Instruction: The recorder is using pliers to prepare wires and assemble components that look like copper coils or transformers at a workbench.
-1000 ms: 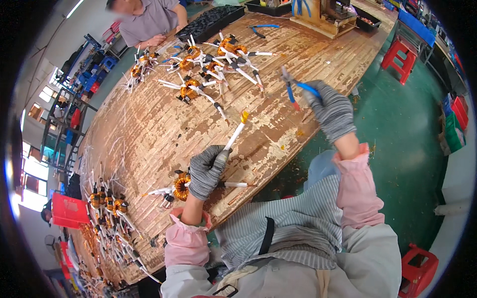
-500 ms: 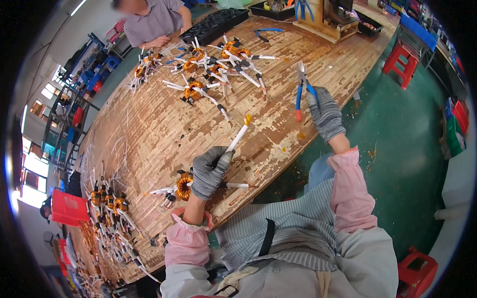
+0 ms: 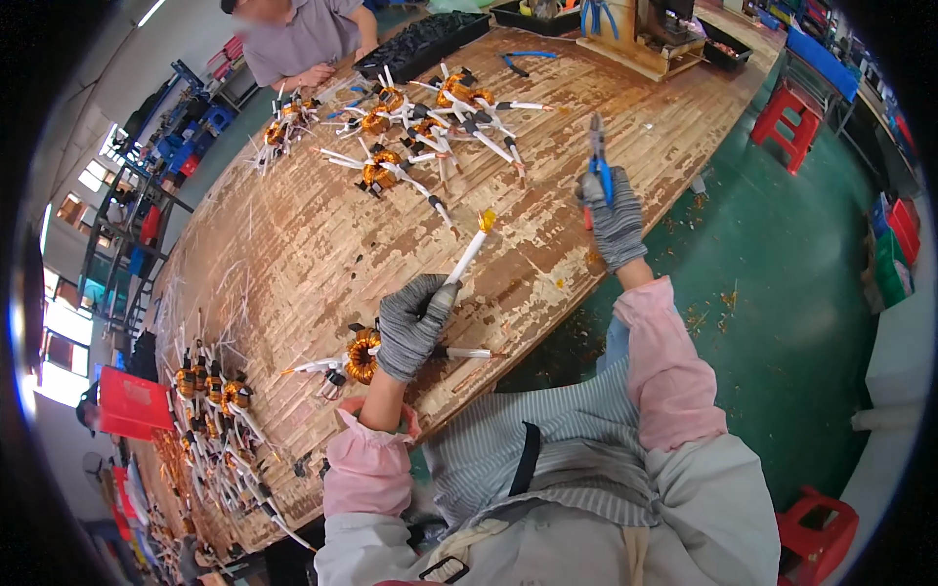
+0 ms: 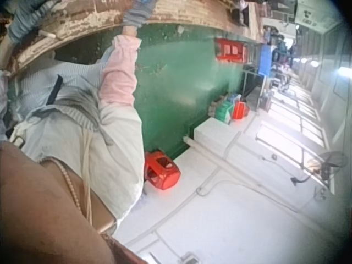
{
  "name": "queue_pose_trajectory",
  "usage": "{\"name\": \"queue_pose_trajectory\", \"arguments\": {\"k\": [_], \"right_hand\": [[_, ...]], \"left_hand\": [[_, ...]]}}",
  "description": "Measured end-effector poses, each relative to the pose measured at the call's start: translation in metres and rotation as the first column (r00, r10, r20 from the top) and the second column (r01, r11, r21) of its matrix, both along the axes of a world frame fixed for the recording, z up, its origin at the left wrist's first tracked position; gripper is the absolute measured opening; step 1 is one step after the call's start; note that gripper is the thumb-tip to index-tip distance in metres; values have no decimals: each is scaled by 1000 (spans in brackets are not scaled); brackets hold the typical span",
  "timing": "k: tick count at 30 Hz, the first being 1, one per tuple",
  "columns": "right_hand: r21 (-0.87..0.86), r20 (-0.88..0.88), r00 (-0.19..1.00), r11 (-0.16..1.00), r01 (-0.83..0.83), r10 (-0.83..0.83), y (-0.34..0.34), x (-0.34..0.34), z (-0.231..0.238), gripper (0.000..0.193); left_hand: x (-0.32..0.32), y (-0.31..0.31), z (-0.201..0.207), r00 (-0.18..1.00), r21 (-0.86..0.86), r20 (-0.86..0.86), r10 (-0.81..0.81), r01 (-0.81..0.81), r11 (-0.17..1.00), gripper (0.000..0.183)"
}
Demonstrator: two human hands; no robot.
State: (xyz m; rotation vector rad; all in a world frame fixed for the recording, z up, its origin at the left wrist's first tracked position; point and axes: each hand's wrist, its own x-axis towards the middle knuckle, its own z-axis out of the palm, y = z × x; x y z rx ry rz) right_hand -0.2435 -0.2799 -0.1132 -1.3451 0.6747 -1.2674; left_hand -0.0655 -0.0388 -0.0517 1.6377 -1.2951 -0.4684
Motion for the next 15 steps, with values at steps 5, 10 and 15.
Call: {"name": "queue_pose_trajectory", "arguments": {"k": [5, 10, 15], "right_hand": [[-329, -253, 959, 943, 39, -128, 17, 12, -4, 32], [-291, -423, 903, 955, -53, -79, 18, 13, 7, 34], [-466, -546, 818, 877, -120, -179, 47, -6, 11, 42]], "left_hand": [[0, 1, 0, 1000, 10, -5, 24, -24, 1000, 18], [2, 0, -5, 999, 0, -13, 30, -30, 1000, 18], [2, 1, -4, 999, 11, 9, 35, -35, 999, 19]]}}
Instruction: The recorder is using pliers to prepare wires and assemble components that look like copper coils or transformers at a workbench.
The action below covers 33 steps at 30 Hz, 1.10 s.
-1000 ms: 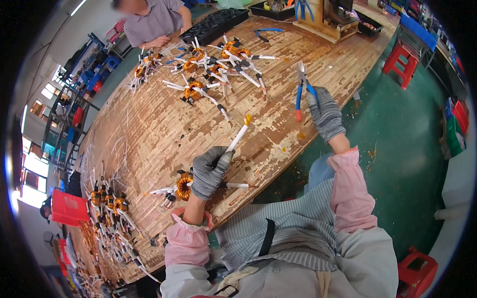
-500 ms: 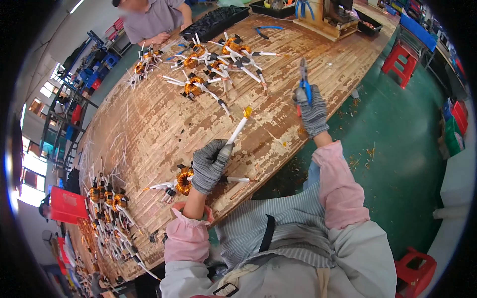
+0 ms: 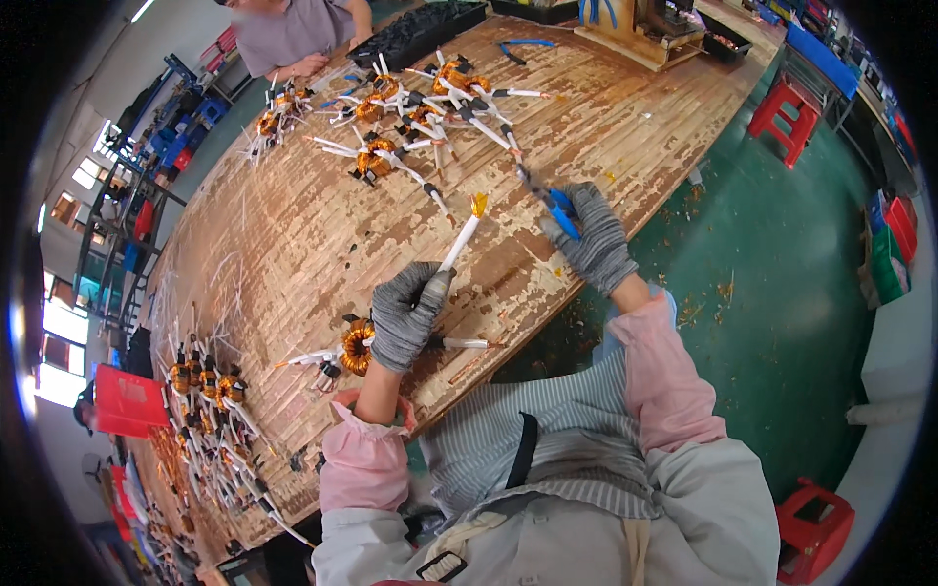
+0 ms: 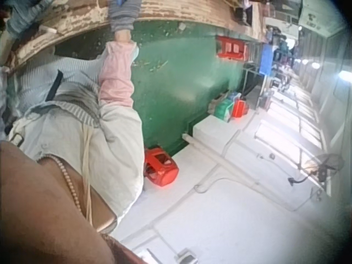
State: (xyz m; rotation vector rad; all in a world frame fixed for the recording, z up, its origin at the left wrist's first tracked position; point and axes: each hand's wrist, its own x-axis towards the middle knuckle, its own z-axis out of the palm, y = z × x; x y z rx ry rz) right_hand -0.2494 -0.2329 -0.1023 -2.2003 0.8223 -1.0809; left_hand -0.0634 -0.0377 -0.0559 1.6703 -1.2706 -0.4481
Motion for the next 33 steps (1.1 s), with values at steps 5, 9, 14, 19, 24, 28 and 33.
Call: {"name": "queue_pose_trajectory", "arguments": {"k": [5, 9, 14, 19, 24, 28, 33], "right_hand": [[-197, -91, 992, 975, -99, 82, 20, -7, 23, 50], [-300, -147, 988, 949, -95, 52, 16, -8, 25, 54], [-372, -233, 971, 918, -139, 53, 16, -6, 31, 59], [-305, -216, 961, 923, -234, 172, 15, -4, 40, 61], [-362, -258, 952, 898, -251, 162, 12, -5, 46, 64], [-374, -358, 927, 892, -255, 114, 11, -7, 61, 66], [-363, -377, 913, 881, -303, 158, 3, -10, 65, 63]], "left_hand": [[-1, 0, 2, 1000, -20, 7, -4, 4, 1000, 19], [-3, -1, 6, 1000, -6, -18, -9, 9, 1000, 18], [-1, -1, 3, 1000, -17, -13, -12, 11, 1000, 18], [0, -1, 1, 1000, -16, -22, -15, 14, 1000, 18], [0, -1, -1, 999, -16, -43, -22, 21, 1000, 19], [-1, -1, 1, 1000, 1, 3, -20, 20, 1000, 19], [-3, -1, 5, 1000, 2, 12, -25, 25, 1000, 19]]}}
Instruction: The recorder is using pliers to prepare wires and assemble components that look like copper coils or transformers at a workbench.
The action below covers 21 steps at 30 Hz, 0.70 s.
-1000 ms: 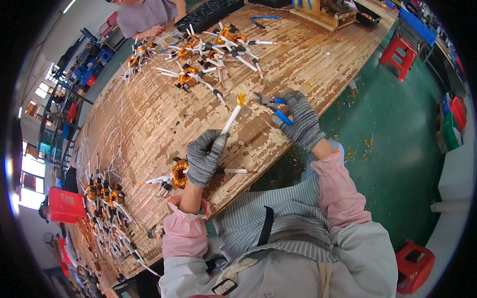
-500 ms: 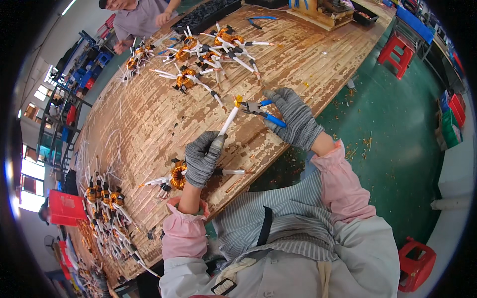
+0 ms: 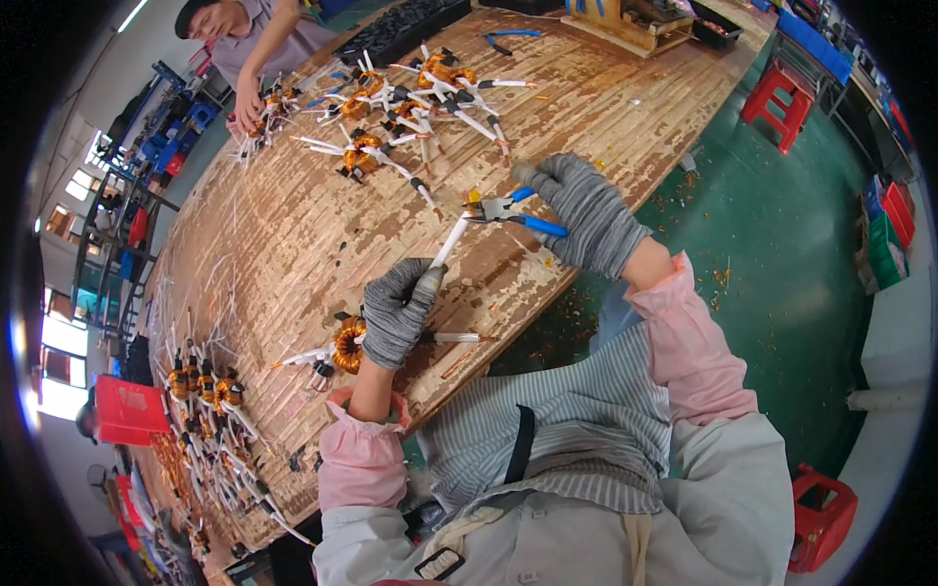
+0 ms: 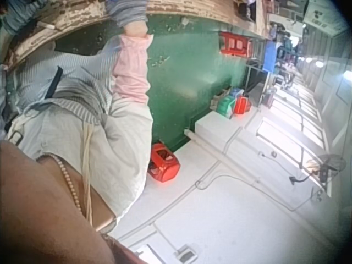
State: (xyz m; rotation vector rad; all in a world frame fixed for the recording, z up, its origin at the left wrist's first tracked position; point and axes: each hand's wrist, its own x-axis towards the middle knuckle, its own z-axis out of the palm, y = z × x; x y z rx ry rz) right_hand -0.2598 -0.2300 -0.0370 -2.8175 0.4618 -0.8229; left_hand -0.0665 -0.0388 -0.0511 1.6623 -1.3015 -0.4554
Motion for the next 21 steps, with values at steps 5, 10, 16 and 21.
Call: {"name": "queue_pose_trajectory", "arguments": {"k": [5, 10, 16, 21], "right_hand": [[100, 71, 997, 994, -38, 31, -10, 1, -26, 53], [160, 143, 990, 987, -29, 5, -14, 8, -59, 41], [184, 169, 986, 983, -29, -2, -13, 10, -62, 31], [197, 192, 980, 980, 21, -60, -11, 10, -60, 27]], "left_hand": [[0, -5, -1, 998, 41, 51, 22, -24, 999, 19], [-3, -6, -2, 995, 85, 89, 52, -60, 995, 19], [-5, -7, -2, 987, 127, 151, 57, -77, 989, 20], [-6, -7, -3, 986, 117, 158, 53, -72, 991, 20]]}}
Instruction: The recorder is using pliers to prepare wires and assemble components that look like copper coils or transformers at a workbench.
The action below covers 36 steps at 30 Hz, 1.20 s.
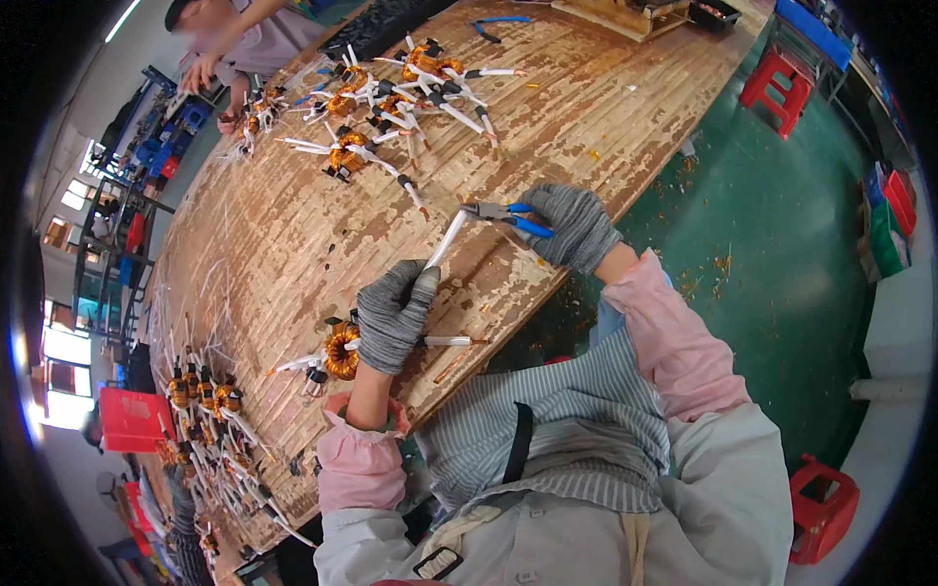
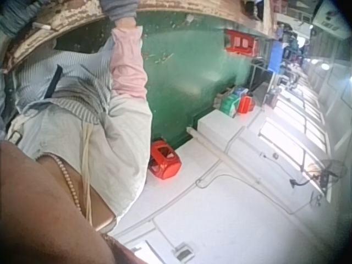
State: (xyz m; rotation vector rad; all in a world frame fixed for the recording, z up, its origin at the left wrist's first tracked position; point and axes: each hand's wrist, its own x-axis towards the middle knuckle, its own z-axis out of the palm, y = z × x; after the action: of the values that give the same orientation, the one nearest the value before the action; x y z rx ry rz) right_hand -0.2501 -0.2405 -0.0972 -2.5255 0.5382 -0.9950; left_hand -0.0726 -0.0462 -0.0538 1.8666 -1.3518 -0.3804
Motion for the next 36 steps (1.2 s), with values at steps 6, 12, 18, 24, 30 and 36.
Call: {"name": "queue_pose_trajectory", "arguments": {"k": [6, 12, 18, 24, 30, 36], "right_hand": [[581, 357, 904, 813, -17, -236, -11, -6, -16, 25], [146, 1, 997, 987, 70, -71, 14, 1, 6, 37], [-63, -10, 997, 995, 77, -78, 16, 4, 13, 44], [-155, -33, 996, 985, 76, -82, 15, 4, 18, 45], [-85, -148, 988, 996, 35, -47, 9, -3, 21, 43], [-58, -132, 991, 998, 29, -36, 7, -6, 17, 38]], "left_hand": [[-2, 1, 7, 997, -50, -64, 38, -41, 998, 18], [3, 3, 0, 998, -97, -42, 42, -46, 994, 18], [0, 2, -1, 999, -106, -25, 32, -35, 994, 18], [-1, 3, 1, 999, -98, -2, 37, -37, 995, 19], [-1, 3, 0, 994, -49, 102, 26, -21, 999, 21], [-1, 1, -2, 992, -75, 126, 20, -10, 997, 20]]}}
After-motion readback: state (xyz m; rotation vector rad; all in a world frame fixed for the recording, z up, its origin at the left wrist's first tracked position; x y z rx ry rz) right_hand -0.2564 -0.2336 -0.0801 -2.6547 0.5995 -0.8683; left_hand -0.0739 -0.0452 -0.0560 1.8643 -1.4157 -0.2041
